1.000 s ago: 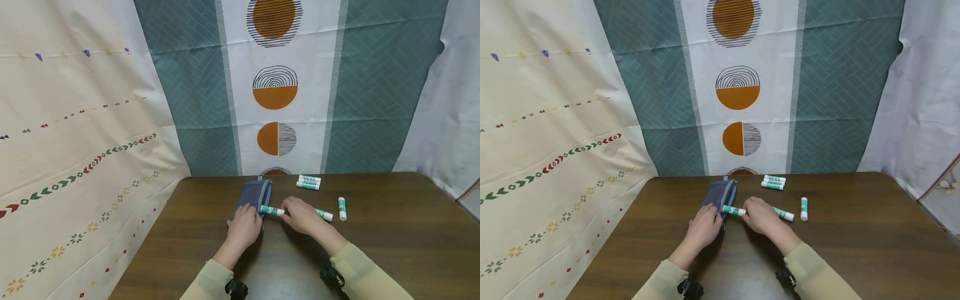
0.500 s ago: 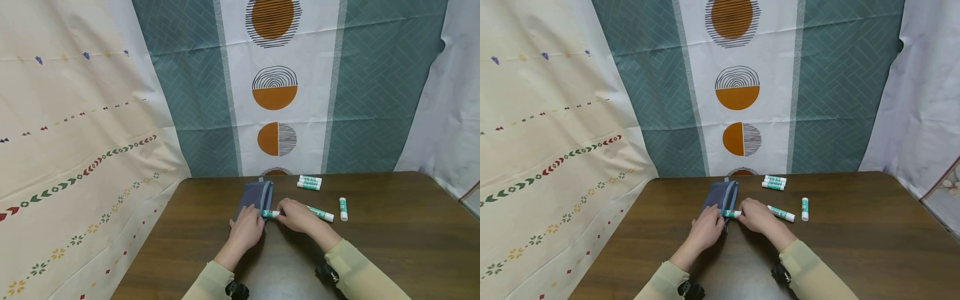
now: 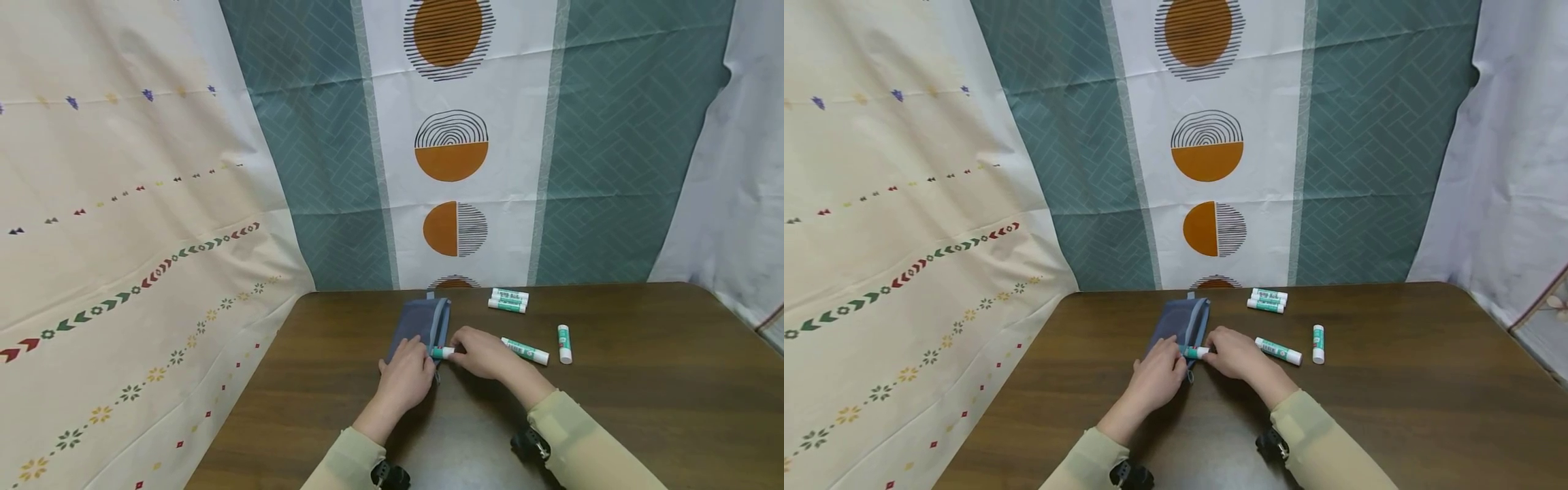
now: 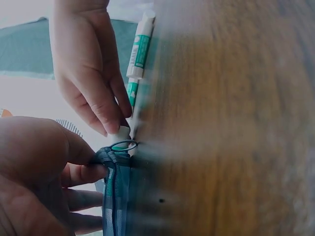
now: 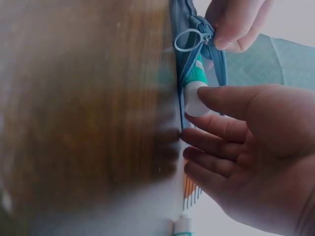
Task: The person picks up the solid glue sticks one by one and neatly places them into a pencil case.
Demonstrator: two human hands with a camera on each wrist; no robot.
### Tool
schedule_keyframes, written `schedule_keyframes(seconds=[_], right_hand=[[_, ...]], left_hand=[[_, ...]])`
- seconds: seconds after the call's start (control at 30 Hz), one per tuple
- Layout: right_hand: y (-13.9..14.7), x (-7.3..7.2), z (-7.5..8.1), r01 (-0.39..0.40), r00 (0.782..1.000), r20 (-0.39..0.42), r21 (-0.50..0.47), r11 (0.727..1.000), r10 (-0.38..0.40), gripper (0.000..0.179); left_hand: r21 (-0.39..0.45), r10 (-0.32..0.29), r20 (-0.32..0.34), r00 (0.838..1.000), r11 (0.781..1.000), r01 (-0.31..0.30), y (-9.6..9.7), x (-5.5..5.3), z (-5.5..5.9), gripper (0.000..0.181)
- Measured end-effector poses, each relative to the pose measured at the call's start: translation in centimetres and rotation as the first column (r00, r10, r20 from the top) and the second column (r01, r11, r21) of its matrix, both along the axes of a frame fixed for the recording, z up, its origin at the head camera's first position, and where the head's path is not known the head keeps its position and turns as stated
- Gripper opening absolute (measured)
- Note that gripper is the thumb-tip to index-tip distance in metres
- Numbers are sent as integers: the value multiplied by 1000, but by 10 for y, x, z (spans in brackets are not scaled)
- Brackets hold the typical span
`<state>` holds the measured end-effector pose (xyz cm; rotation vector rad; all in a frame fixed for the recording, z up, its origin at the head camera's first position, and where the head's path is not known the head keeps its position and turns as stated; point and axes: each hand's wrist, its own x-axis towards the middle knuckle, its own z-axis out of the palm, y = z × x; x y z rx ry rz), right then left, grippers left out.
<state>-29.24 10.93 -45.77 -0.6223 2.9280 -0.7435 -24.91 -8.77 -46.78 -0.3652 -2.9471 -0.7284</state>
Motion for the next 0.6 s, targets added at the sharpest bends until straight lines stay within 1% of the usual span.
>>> schedule_keyframes(seconds=[0.23,0.4,0.6], right_hand=[[0,0,1,52,999,14,13,999,-52,15],[0,0,1,55,998,11,17,998,-55,15],[-2,0,-1,34,999,1,-16,999,-34,15]], left_hand=[[-8,2,-4,1000,1000,-2,-2,0,-1,25],[-7,2,-7,1000,1000,-2,-2,-1,-2,24],[-2,-12,-17,1000,1000,12,-2,-1,-1,23]])
